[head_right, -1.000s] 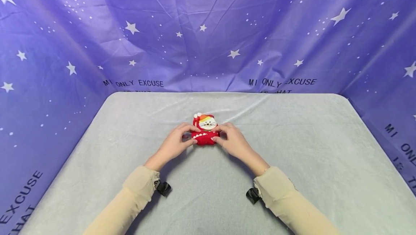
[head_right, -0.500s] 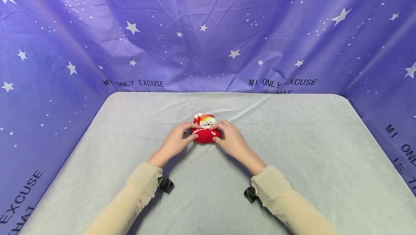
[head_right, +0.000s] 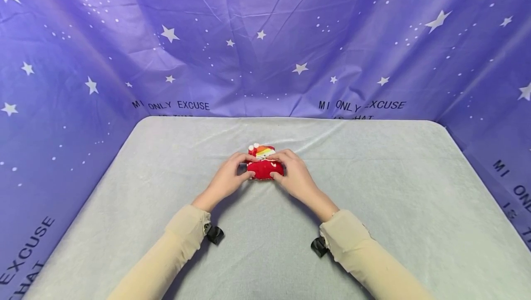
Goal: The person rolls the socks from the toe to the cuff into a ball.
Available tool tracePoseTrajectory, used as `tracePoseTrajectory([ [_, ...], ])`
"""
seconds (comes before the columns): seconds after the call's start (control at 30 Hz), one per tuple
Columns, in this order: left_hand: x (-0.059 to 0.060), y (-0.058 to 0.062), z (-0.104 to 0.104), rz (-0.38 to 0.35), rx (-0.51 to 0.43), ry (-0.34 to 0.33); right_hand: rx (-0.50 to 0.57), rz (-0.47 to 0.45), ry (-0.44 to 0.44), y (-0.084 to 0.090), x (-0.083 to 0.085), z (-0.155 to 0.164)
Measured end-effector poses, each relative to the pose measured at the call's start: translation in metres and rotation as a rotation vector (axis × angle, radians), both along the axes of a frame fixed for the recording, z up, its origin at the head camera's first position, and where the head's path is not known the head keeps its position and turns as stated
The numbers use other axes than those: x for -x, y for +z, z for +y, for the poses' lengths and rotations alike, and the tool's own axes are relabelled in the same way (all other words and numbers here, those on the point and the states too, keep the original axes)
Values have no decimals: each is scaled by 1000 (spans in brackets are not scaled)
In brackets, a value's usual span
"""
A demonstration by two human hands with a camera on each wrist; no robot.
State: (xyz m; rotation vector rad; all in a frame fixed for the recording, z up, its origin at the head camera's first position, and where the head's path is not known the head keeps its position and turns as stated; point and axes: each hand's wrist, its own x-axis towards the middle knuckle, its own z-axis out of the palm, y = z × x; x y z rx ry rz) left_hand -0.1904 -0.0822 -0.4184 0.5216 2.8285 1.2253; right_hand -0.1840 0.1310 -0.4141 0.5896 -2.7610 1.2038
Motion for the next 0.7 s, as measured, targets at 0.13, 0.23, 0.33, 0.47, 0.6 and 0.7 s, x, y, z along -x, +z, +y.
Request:
tracePoseTrajectory([
  [0.13, 4, 1, 2, -26, 8, 47, -21, 36, 47, 0, 2, 0],
  [0.23, 7, 1, 4, -28, 23, 77, -69, 57, 62, 0, 7, 0],
  [0.33, 9, 1, 5, -10, 23, 78, -101, 65, 58, 0, 13, -1],
  [0.47, 9, 1, 6, 25, 20, 45, -106, 52, 42, 2, 19, -2],
  [0.6, 9, 3, 8, 23, 56, 50, -104, 47, 28, 4, 22, -2],
  [0.7, 10, 3, 9, 5, 91, 93, -115, 50, 20, 6, 22, -3],
])
